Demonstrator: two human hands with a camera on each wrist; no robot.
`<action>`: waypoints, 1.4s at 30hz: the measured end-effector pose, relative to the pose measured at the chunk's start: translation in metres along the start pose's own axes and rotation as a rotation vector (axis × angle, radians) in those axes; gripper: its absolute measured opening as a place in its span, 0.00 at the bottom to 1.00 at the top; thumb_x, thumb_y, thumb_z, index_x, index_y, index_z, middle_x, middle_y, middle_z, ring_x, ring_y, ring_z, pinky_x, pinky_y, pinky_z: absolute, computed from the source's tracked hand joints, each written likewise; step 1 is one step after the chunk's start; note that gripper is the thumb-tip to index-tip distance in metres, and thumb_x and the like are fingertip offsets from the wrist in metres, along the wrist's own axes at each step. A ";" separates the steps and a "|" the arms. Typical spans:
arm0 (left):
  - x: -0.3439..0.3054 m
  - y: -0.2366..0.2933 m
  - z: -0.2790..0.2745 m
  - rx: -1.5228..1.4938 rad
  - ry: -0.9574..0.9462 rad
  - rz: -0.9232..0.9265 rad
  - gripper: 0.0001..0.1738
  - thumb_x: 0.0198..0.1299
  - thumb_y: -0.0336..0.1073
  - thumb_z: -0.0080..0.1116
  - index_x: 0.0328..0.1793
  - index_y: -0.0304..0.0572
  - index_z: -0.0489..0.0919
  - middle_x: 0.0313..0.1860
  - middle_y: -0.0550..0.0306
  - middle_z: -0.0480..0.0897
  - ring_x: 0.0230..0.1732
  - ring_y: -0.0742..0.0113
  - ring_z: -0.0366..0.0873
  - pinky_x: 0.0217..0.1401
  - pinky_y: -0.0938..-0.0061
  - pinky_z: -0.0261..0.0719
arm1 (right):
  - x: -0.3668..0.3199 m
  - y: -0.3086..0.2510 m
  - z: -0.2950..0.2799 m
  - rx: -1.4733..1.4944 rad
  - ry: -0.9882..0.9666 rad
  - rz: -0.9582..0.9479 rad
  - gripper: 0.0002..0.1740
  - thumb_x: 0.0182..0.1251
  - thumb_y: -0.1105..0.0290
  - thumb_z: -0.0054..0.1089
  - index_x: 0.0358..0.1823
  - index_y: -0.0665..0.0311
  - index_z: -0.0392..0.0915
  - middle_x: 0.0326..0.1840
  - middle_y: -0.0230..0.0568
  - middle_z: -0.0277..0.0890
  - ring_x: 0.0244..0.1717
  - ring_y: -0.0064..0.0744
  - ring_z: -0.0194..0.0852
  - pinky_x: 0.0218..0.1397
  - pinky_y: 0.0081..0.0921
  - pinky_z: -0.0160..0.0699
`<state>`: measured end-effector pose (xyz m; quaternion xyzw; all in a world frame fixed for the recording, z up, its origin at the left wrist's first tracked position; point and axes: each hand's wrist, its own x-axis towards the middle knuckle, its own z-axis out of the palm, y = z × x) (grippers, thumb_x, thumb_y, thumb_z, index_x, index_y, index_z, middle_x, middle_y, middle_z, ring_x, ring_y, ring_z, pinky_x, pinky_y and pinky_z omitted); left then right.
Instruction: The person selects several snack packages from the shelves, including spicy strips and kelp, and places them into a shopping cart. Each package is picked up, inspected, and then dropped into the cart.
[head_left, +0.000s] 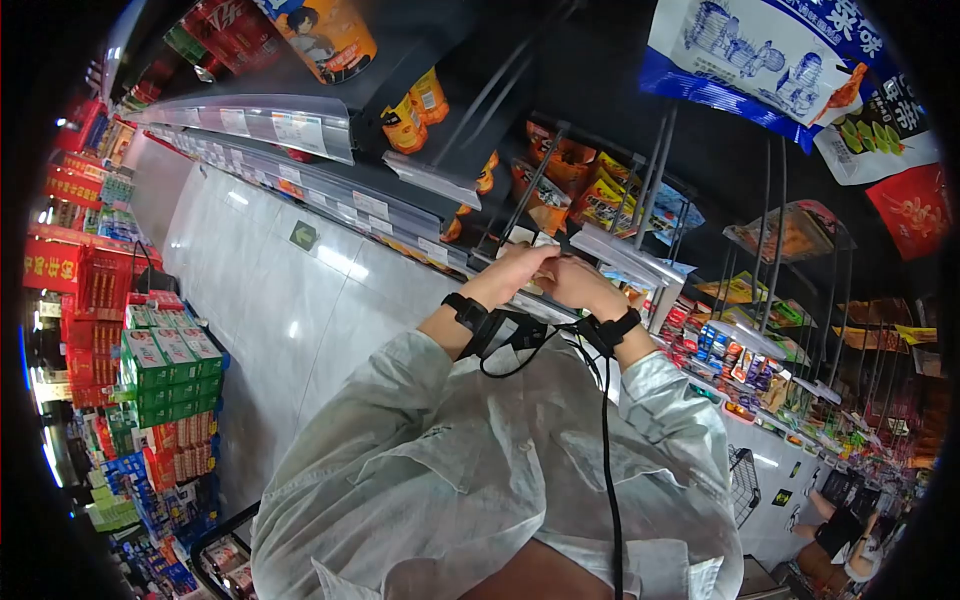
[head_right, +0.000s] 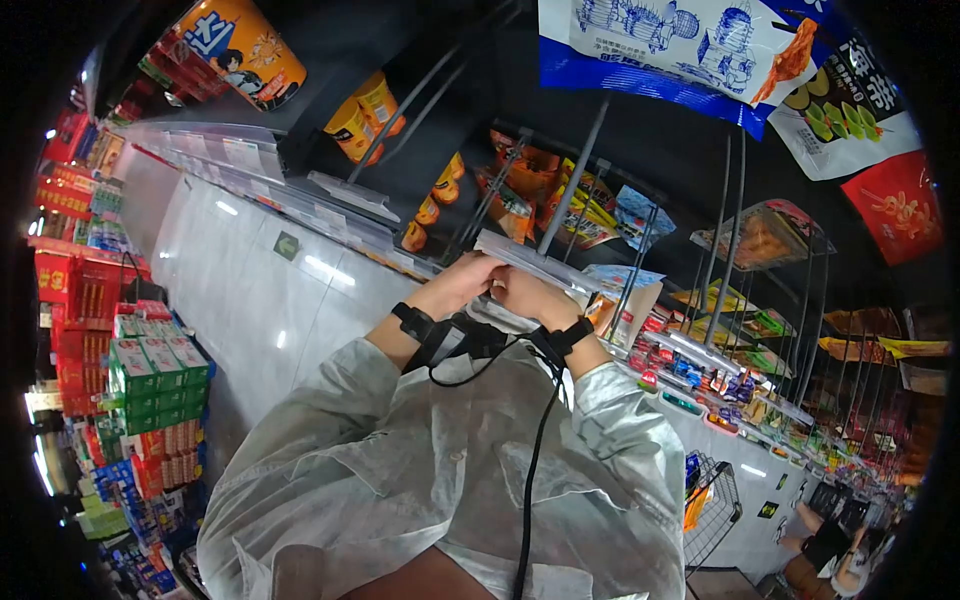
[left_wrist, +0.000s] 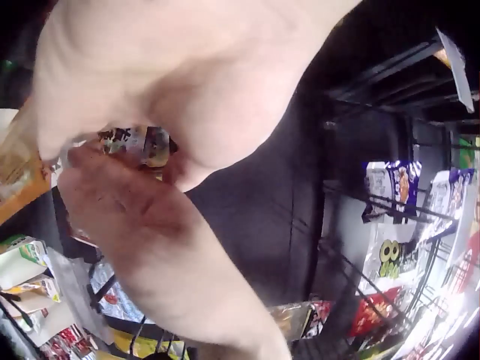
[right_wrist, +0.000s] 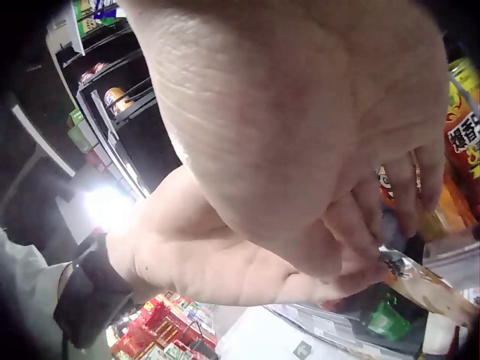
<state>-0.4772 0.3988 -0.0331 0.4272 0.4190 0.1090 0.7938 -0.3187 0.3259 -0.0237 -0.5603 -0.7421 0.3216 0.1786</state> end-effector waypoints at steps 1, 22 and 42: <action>-0.003 -0.003 0.002 0.064 0.008 0.012 0.21 0.78 0.45 0.53 0.67 0.39 0.81 0.59 0.58 0.85 0.60 0.70 0.80 0.61 0.70 0.77 | -0.001 -0.009 -0.006 -0.003 -0.067 0.049 0.18 0.71 0.62 0.62 0.58 0.63 0.84 0.56 0.57 0.84 0.56 0.59 0.83 0.62 0.48 0.80; -0.110 -0.023 0.006 0.035 -0.123 -0.077 0.34 0.80 0.59 0.49 0.75 0.39 0.74 0.70 0.56 0.78 0.67 0.68 0.76 0.71 0.70 0.74 | -0.056 -0.072 0.024 0.085 -0.095 0.137 0.17 0.67 0.65 0.65 0.50 0.70 0.85 0.50 0.61 0.86 0.55 0.60 0.84 0.59 0.48 0.81; -0.139 -0.129 0.022 0.562 -0.547 0.101 0.27 0.79 0.55 0.53 0.59 0.34 0.79 0.46 0.53 0.86 0.47 0.66 0.84 0.53 0.71 0.80 | -0.229 -0.198 0.135 0.451 0.559 0.786 0.16 0.75 0.64 0.62 0.56 0.64 0.86 0.41 0.55 0.87 0.39 0.48 0.88 0.49 0.36 0.84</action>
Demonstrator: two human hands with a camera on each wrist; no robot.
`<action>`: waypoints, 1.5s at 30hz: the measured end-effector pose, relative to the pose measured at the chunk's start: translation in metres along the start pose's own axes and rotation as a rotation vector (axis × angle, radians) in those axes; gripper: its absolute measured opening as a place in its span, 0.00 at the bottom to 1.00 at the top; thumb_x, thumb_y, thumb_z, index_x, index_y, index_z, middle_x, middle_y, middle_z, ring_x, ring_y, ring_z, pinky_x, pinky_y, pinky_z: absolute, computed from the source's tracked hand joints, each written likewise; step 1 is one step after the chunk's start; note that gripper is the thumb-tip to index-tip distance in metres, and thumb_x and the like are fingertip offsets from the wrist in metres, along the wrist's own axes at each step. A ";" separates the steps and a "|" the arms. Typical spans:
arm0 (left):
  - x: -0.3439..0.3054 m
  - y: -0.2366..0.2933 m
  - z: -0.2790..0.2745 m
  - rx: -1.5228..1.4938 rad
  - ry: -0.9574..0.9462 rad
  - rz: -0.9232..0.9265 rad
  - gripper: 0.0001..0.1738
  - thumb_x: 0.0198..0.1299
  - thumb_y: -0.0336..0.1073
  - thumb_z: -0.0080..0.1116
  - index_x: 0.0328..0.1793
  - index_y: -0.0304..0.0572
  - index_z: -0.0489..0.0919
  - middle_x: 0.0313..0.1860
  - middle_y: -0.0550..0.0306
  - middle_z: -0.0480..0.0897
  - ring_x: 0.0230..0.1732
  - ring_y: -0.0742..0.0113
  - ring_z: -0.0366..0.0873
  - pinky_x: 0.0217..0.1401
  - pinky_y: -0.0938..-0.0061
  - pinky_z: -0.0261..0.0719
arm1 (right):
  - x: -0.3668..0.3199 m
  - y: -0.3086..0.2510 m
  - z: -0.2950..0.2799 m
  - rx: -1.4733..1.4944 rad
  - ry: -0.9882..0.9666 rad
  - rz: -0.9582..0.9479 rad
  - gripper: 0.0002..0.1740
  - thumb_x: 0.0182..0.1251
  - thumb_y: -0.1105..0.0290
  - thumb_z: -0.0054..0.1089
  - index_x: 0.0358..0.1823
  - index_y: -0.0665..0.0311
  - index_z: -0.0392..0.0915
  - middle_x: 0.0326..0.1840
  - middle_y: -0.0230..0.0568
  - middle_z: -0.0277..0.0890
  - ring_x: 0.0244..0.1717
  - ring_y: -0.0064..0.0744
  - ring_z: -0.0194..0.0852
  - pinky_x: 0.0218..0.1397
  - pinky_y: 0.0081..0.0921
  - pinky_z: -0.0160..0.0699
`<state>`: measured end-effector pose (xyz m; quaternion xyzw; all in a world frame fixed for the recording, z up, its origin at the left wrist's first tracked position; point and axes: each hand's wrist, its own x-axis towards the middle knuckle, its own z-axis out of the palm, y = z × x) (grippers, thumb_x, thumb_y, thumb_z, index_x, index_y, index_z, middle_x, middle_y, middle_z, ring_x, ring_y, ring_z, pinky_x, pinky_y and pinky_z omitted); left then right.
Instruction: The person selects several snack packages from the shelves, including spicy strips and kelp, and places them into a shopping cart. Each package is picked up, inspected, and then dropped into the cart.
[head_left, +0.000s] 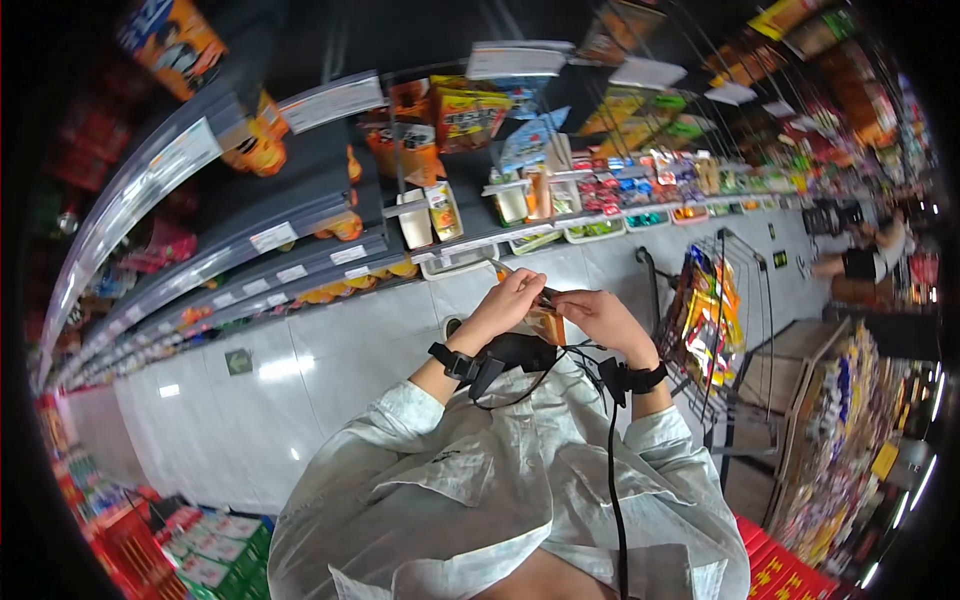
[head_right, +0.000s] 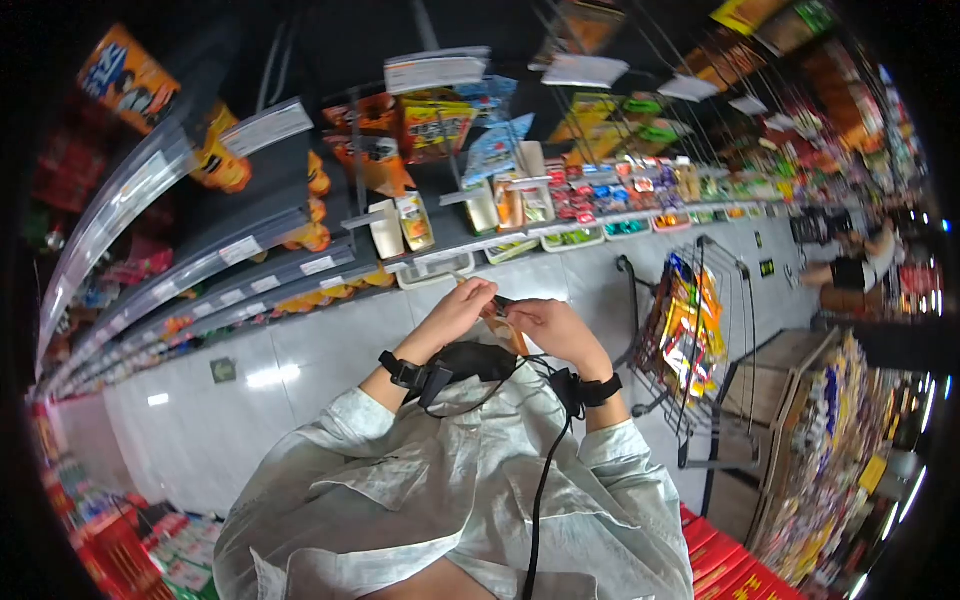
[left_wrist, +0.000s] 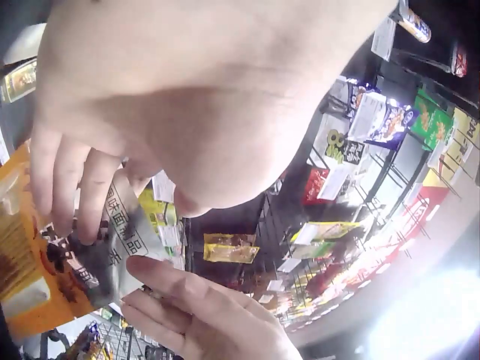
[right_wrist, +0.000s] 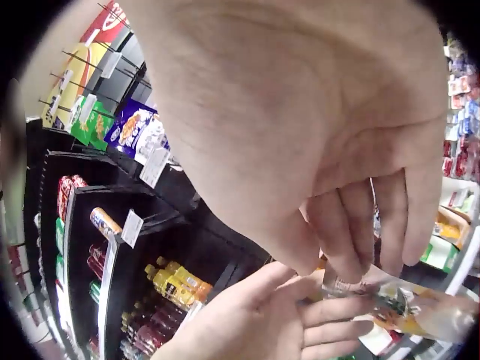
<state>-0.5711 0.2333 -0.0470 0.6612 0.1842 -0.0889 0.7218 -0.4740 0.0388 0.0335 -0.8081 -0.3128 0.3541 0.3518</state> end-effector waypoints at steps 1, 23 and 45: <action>0.000 0.000 0.007 -0.017 -0.020 0.005 0.29 0.78 0.57 0.52 0.59 0.33 0.79 0.45 0.51 0.87 0.46 0.63 0.85 0.52 0.69 0.80 | -0.011 0.003 -0.002 0.033 0.036 0.002 0.16 0.75 0.64 0.61 0.56 0.64 0.86 0.41 0.55 0.88 0.39 0.47 0.88 0.49 0.36 0.84; 0.043 0.046 0.323 0.369 -0.282 0.242 0.23 0.82 0.48 0.51 0.63 0.33 0.80 0.54 0.54 0.86 0.55 0.70 0.81 0.60 0.75 0.77 | -0.242 0.203 -0.135 0.206 0.594 -0.009 0.17 0.73 0.65 0.63 0.57 0.66 0.85 0.63 0.47 0.85 0.60 0.47 0.86 0.63 0.36 0.82; 0.046 0.036 0.450 0.140 -0.613 0.151 0.16 0.78 0.36 0.55 0.64 0.35 0.79 0.51 0.54 0.88 0.53 0.69 0.85 0.60 0.73 0.81 | -0.419 0.340 -0.159 0.408 1.074 0.266 0.15 0.77 0.72 0.61 0.59 0.69 0.85 0.59 0.41 0.86 0.63 0.32 0.80 0.69 0.28 0.73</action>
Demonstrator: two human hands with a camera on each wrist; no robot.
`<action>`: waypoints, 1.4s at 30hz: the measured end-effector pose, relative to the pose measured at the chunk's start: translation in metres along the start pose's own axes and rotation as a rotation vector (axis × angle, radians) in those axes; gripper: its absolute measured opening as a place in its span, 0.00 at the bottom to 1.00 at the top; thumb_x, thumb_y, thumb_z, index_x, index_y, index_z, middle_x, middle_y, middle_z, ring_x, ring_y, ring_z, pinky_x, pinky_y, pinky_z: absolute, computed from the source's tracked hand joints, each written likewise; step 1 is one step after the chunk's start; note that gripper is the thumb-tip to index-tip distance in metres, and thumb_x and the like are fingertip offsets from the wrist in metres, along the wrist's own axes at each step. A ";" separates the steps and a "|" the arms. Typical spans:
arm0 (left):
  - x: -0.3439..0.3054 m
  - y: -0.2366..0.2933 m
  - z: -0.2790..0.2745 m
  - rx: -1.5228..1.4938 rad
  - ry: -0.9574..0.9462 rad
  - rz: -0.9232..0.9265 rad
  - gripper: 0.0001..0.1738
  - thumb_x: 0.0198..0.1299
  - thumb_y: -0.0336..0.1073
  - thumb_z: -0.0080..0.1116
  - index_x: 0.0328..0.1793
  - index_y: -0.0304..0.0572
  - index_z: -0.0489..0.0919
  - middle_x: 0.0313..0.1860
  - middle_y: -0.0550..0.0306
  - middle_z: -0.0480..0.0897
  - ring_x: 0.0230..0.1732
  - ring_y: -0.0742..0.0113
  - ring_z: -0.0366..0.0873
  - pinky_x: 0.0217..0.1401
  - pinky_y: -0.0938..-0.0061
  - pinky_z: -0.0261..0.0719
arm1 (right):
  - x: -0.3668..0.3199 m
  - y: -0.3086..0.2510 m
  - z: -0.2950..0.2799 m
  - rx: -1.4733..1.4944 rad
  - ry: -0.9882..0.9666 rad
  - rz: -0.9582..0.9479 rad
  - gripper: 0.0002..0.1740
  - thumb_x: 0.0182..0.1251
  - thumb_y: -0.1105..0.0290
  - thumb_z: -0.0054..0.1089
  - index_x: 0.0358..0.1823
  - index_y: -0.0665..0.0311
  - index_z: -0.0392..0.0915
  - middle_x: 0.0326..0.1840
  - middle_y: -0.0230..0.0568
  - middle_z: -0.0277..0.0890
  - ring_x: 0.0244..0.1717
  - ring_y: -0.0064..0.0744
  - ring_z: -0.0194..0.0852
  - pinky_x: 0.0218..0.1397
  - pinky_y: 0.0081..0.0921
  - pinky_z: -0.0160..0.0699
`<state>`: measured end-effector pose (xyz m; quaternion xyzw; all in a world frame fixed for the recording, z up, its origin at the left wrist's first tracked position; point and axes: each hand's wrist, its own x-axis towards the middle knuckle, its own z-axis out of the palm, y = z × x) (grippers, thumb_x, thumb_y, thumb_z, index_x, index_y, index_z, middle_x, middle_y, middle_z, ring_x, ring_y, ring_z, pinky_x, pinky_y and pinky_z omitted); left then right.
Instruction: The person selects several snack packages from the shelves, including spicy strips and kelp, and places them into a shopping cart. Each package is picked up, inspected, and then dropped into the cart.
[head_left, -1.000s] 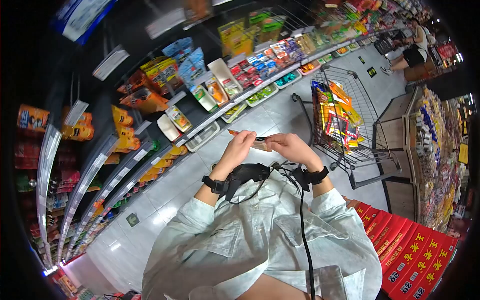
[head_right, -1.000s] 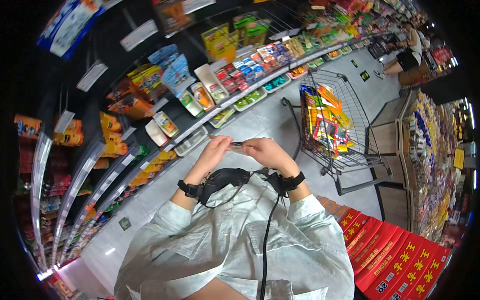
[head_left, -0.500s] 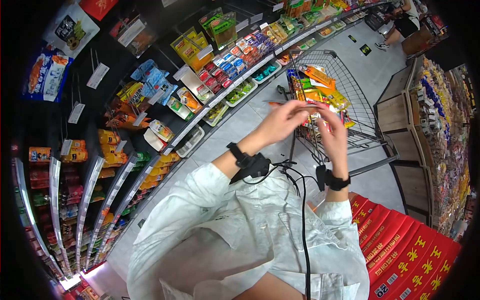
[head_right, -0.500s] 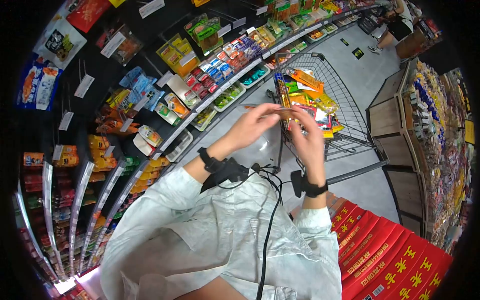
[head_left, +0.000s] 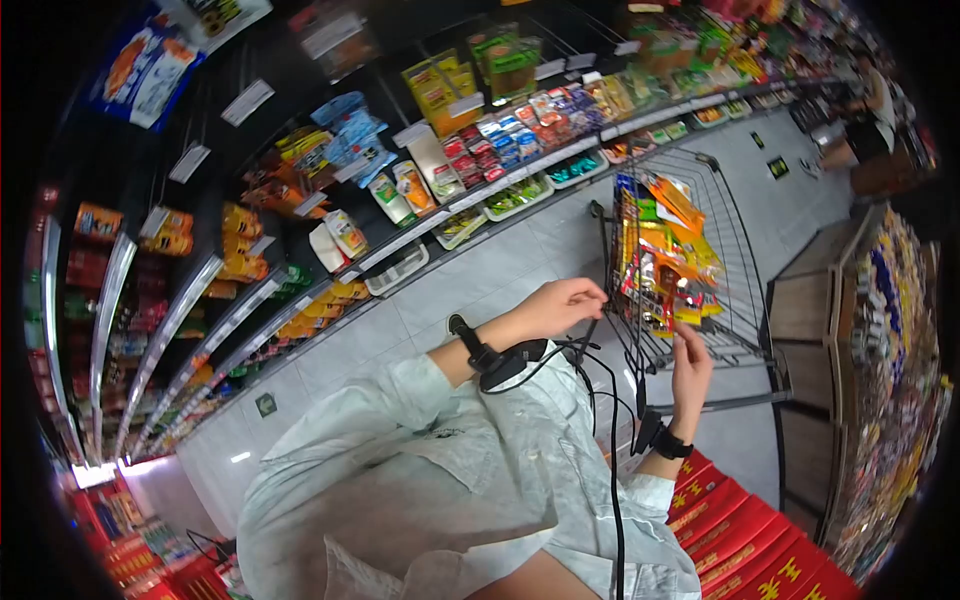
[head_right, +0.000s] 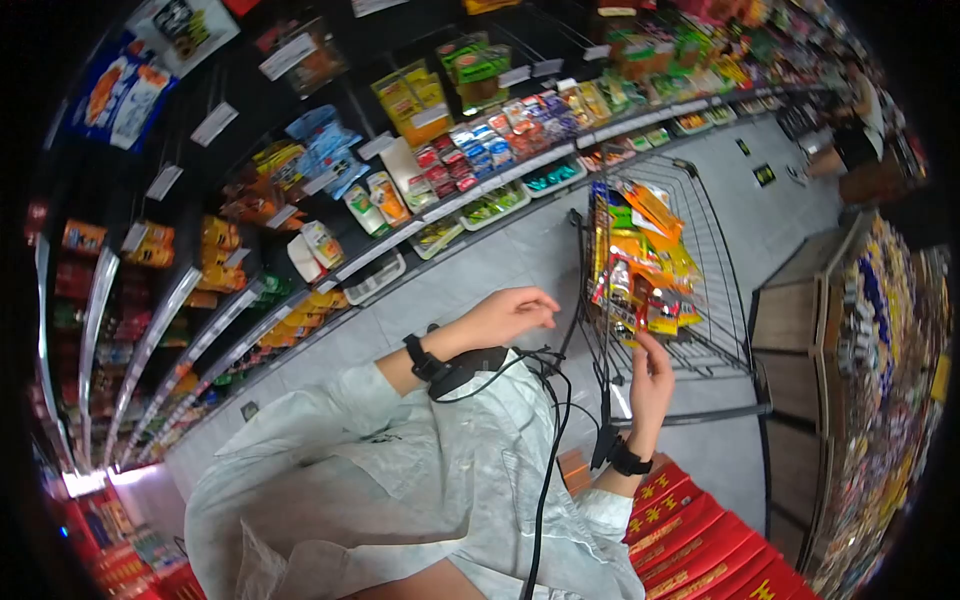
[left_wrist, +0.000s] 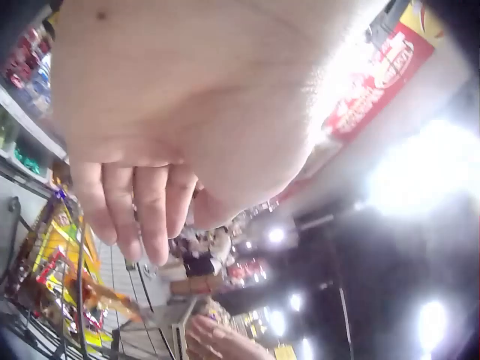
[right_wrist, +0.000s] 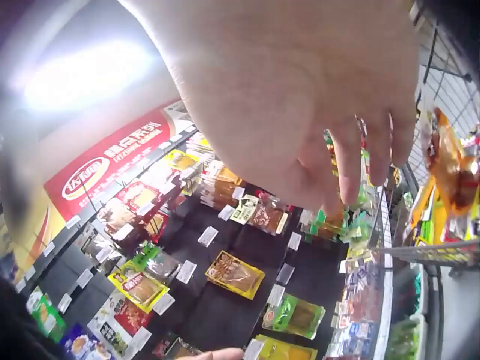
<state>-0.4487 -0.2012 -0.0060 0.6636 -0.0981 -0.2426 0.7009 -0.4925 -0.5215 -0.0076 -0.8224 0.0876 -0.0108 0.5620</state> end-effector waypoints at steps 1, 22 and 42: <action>-0.013 -0.003 -0.013 -0.059 0.053 -0.021 0.15 0.78 0.36 0.55 0.62 0.35 0.80 0.51 0.54 0.88 0.53 0.69 0.85 0.61 0.72 0.81 | 0.002 -0.001 0.010 0.017 -0.034 0.004 0.15 0.77 0.72 0.61 0.59 0.69 0.85 0.59 0.40 0.86 0.62 0.31 0.80 0.69 0.28 0.73; -0.207 -0.044 -0.183 -0.274 0.673 -0.014 0.13 0.77 0.36 0.55 0.59 0.34 0.80 0.49 0.54 0.87 0.50 0.69 0.83 0.57 0.74 0.81 | 0.013 -0.188 0.295 -0.150 -0.778 -0.186 0.17 0.79 0.72 0.57 0.63 0.72 0.79 0.61 0.42 0.84 0.63 0.28 0.82 0.67 0.24 0.76; -0.357 -0.075 -0.265 -0.521 1.237 0.048 0.14 0.78 0.38 0.54 0.59 0.38 0.82 0.49 0.56 0.88 0.50 0.70 0.84 0.57 0.75 0.80 | 0.021 -0.261 0.584 -0.254 -1.333 -0.508 0.13 0.77 0.73 0.62 0.59 0.69 0.82 0.48 0.34 0.87 0.50 0.21 0.84 0.55 0.22 0.81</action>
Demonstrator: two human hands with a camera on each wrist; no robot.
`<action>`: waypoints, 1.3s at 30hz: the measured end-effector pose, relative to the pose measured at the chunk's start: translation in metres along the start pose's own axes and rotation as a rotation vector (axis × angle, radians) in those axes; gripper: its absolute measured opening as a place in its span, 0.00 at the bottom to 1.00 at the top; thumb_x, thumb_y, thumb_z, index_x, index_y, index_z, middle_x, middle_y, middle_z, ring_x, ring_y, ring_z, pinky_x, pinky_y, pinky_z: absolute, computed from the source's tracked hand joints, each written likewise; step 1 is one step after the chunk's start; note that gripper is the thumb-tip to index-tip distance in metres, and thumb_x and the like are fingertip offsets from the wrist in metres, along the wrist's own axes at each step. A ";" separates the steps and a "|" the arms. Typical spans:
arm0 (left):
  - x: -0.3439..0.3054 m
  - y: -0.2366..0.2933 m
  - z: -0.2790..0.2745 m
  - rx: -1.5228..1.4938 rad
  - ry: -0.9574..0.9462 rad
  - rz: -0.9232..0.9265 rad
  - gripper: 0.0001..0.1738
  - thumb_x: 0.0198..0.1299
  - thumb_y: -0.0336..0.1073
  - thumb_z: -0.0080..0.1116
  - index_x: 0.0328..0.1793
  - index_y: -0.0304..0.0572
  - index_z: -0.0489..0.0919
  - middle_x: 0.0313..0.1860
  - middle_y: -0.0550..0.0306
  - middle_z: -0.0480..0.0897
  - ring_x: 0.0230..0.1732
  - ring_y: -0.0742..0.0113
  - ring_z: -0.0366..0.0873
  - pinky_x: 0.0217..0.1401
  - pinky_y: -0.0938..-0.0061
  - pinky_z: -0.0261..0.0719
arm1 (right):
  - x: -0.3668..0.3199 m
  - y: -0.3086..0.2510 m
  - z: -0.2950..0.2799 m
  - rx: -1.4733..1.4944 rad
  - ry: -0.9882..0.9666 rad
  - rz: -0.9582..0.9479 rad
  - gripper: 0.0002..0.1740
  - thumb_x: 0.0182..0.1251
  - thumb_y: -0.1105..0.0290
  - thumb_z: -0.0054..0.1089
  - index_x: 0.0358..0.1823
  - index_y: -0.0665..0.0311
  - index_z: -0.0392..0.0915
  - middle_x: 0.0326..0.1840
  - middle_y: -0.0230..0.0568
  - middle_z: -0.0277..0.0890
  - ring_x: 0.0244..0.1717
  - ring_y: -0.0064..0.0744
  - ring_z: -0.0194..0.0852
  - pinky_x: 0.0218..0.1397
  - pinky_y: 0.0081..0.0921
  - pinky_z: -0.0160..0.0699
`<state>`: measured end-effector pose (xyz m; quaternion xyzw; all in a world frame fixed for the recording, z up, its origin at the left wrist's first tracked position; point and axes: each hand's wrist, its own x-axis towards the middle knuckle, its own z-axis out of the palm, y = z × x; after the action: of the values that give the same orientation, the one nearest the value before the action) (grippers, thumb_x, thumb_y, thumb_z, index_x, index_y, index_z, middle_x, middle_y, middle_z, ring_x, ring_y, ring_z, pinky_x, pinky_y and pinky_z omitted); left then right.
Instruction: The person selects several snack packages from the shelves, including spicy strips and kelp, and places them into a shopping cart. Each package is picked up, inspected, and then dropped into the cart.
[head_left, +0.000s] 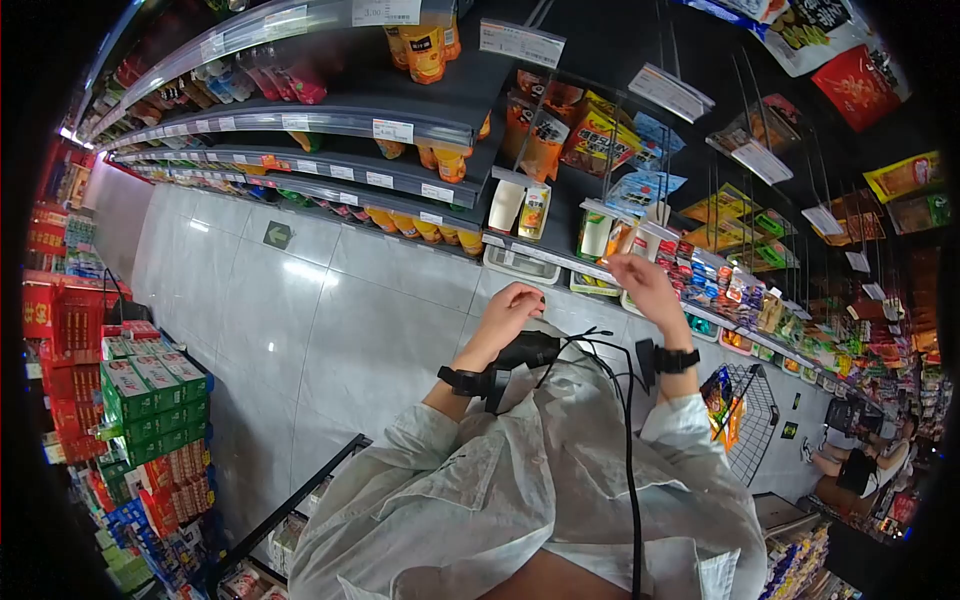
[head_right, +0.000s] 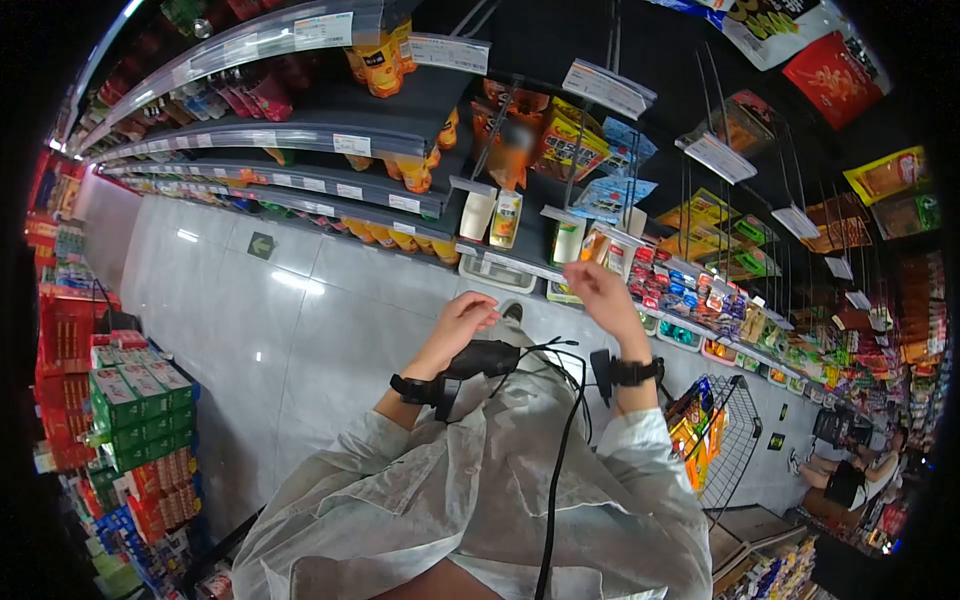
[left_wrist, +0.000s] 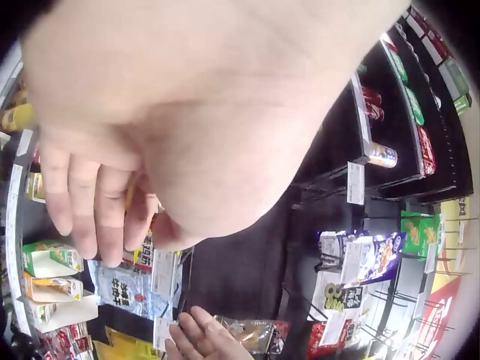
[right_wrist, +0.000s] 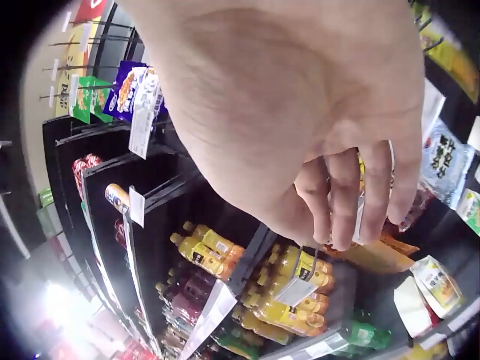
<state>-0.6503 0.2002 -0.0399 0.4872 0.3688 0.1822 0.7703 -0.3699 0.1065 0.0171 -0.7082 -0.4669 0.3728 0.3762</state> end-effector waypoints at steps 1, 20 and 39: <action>0.005 0.003 -0.002 0.012 0.022 -0.013 0.14 0.77 0.38 0.54 0.59 0.38 0.82 0.49 0.56 0.88 0.50 0.70 0.84 0.57 0.75 0.80 | 0.020 0.001 -0.001 0.016 -0.009 -0.030 0.13 0.77 0.73 0.62 0.59 0.68 0.82 0.49 0.34 0.87 0.50 0.21 0.84 0.55 0.22 0.81; 0.119 0.089 -0.033 0.072 0.243 0.091 0.13 0.76 0.37 0.57 0.59 0.37 0.81 0.48 0.56 0.88 0.49 0.71 0.84 0.57 0.75 0.80 | 0.312 -0.008 0.033 -0.476 -0.025 -0.018 0.46 0.61 0.49 0.67 0.73 0.75 0.66 0.67 0.73 0.75 0.70 0.61 0.76 0.71 0.43 0.75; 0.165 0.118 -0.078 0.125 0.056 0.155 0.13 0.75 0.33 0.57 0.59 0.32 0.80 0.49 0.53 0.87 0.51 0.70 0.84 0.57 0.75 0.80 | 0.307 -0.003 0.051 -0.365 0.098 0.125 0.45 0.62 0.51 0.67 0.75 0.71 0.66 0.73 0.62 0.72 0.76 0.61 0.67 0.78 0.45 0.69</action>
<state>-0.5902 0.4081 -0.0199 0.5560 0.3620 0.2317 0.7114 -0.3276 0.4061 -0.0567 -0.8096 -0.4630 0.2694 0.2400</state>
